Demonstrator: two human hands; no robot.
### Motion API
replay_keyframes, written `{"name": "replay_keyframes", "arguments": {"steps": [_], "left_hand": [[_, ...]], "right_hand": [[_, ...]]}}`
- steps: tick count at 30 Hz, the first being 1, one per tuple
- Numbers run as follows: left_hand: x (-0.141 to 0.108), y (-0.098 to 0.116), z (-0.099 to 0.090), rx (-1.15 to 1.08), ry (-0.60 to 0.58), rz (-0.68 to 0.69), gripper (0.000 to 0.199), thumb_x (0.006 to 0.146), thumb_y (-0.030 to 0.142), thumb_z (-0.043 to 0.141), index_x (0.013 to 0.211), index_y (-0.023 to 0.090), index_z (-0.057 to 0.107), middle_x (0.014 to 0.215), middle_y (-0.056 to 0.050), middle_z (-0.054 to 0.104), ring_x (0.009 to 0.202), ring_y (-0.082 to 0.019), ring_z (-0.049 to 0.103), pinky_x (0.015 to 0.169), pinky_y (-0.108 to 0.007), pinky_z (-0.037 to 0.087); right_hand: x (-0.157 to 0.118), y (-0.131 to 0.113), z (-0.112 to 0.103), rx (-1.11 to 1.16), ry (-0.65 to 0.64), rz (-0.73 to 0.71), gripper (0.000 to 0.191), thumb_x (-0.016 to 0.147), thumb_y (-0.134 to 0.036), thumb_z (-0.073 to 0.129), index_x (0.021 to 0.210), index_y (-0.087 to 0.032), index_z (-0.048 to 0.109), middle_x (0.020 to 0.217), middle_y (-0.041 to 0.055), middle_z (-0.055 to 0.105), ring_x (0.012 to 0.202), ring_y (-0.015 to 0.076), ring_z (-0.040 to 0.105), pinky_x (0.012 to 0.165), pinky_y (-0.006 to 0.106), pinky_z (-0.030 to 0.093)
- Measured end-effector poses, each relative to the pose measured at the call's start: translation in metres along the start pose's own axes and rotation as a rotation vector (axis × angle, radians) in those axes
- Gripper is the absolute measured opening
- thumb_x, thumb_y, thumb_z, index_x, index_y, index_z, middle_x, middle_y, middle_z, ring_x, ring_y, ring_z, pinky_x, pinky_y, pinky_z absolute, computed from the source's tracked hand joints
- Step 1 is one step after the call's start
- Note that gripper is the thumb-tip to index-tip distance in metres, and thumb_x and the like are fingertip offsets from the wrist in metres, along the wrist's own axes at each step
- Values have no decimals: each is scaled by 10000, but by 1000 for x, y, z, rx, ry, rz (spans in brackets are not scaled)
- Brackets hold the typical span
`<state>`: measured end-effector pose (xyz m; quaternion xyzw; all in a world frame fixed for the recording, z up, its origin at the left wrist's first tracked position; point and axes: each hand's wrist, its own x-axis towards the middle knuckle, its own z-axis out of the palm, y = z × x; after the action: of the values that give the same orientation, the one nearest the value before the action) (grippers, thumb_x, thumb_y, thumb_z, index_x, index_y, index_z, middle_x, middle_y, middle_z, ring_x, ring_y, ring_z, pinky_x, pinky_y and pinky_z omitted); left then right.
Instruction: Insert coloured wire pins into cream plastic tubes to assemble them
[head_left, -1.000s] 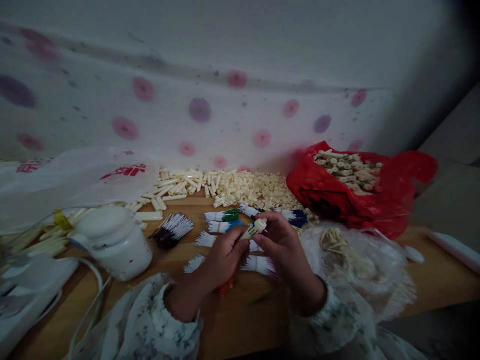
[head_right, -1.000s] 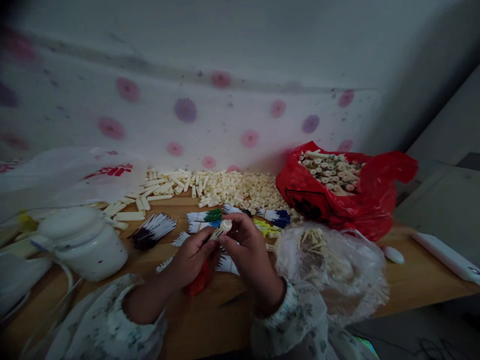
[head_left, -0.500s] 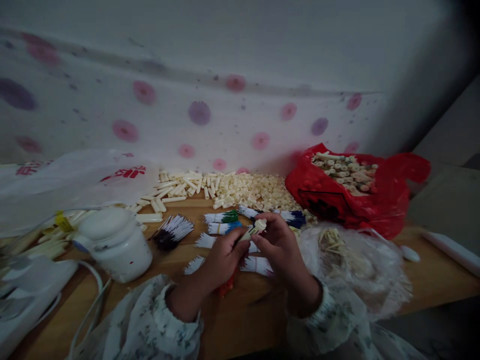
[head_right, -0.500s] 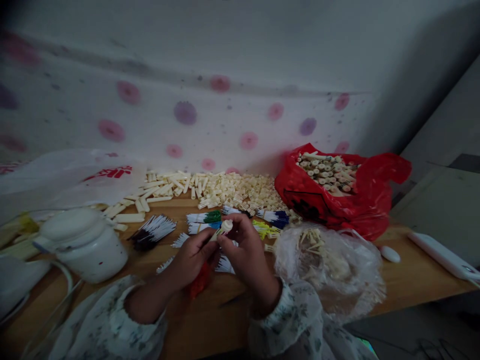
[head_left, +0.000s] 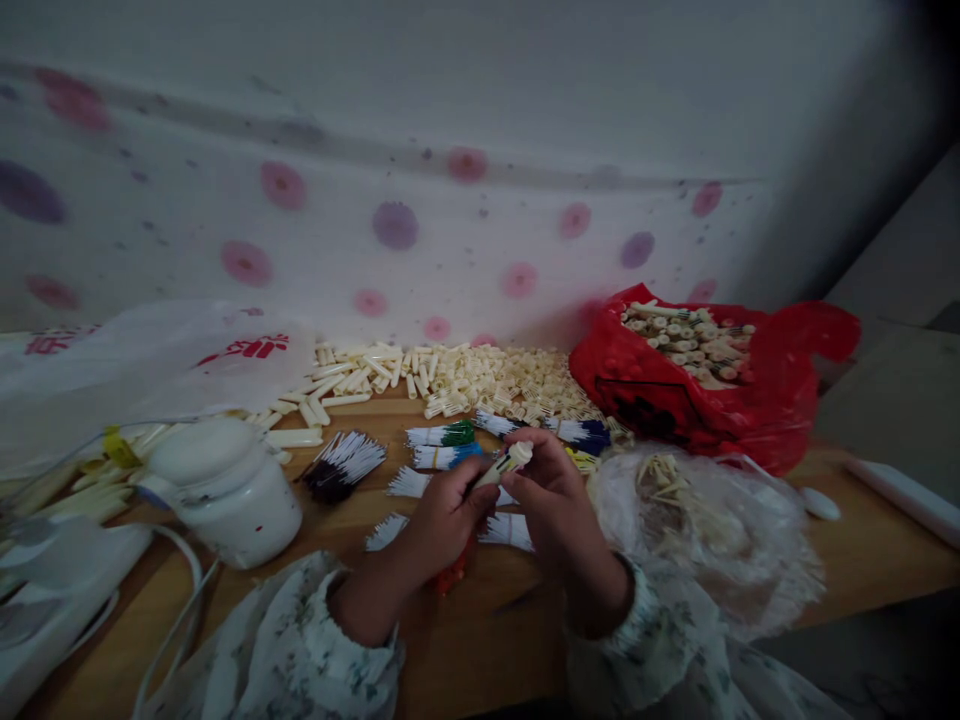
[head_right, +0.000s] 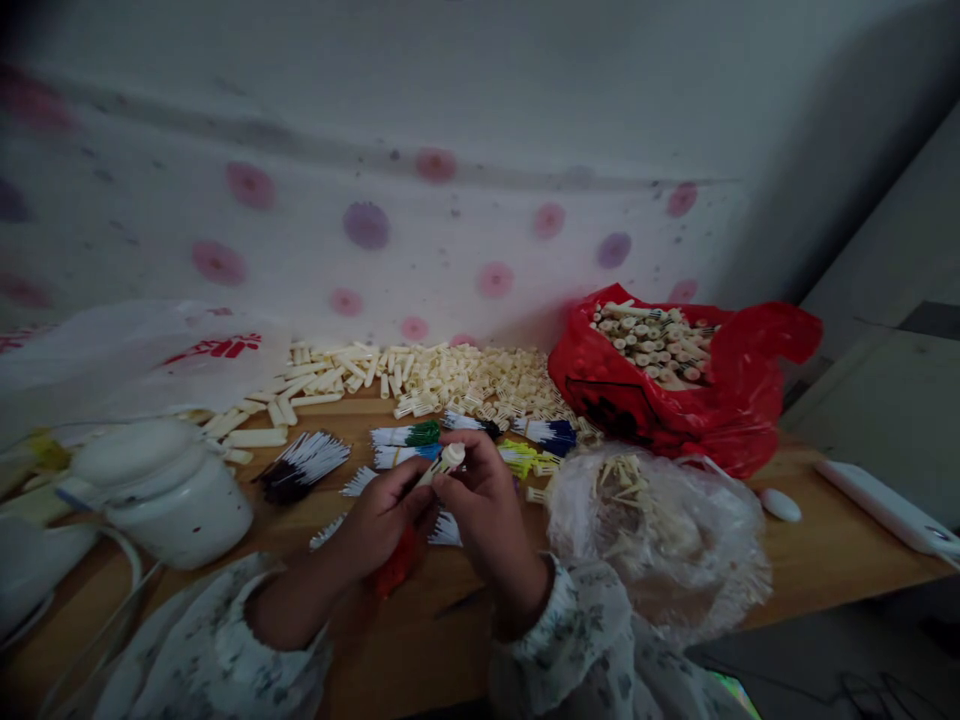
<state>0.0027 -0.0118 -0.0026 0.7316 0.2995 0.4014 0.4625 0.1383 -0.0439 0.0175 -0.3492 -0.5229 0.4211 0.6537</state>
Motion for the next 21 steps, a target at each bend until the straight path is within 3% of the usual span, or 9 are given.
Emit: {"name": "replay_keyframes", "arguments": {"steps": [3,6,8,10,13,17,19,21], "left_hand": [[-1,-1,1,-91,-31,-37,367,895,505,482,936,150,564,667,16,515,573,-129,475,529,-223,388],[-2,-2,2,-164,-72,-89,355,908,500,463,937,156,543,633,22,515,513,-119,478,485,-214,377],[-3,-3,2,-167,-85,-107,352,911,500,457,919,158,540,613,22,518,496,-116,480,475,-211,368],[-3,-3,1,-146,-80,-122,355,913,502,450,887,160,540,595,25,511,489,-114,470,472,-209,365],[-2,0,0,-80,-52,-120,348,902,495,471,884,161,563,617,18,521,521,-122,476,486,-214,376],[-1,1,-2,-29,-91,-79,327,864,477,545,886,158,615,689,-8,566,585,-136,513,521,-221,391],[1,-2,-3,-115,-145,-138,373,855,504,548,1001,165,602,689,-3,581,526,-124,503,498,-223,390],[2,-6,-4,-181,-113,-138,451,834,551,553,1083,176,570,758,-18,601,539,-129,528,522,-235,415]], "right_hand": [[-1,2,-6,-137,-19,-58,334,770,-207,622,1089,-262,544,917,8,617,699,122,585,631,260,525],[-3,-2,-18,-458,-10,-249,429,830,-237,595,1252,-257,520,1113,70,615,937,176,606,807,336,525],[-4,-6,-26,-656,-17,-383,409,865,-228,557,1273,-253,532,1211,89,593,1094,201,565,917,375,485],[-3,-9,-31,-805,-28,-474,374,879,-211,536,1249,-248,564,1212,91,609,1133,206,552,949,389,467],[0,-13,-33,-868,-27,-497,278,885,-211,528,1142,-231,631,1078,87,671,1013,198,609,874,373,499],[2,-24,-40,-694,-42,-435,122,869,-231,558,876,-205,677,809,41,679,762,155,640,685,289,522],[3,-35,-55,-642,-47,-401,106,851,-245,586,826,-202,679,767,29,674,715,145,637,637,265,516],[7,-51,-83,-653,53,-384,102,832,-271,612,821,-206,689,771,28,686,696,149,638,611,262,511]]}}
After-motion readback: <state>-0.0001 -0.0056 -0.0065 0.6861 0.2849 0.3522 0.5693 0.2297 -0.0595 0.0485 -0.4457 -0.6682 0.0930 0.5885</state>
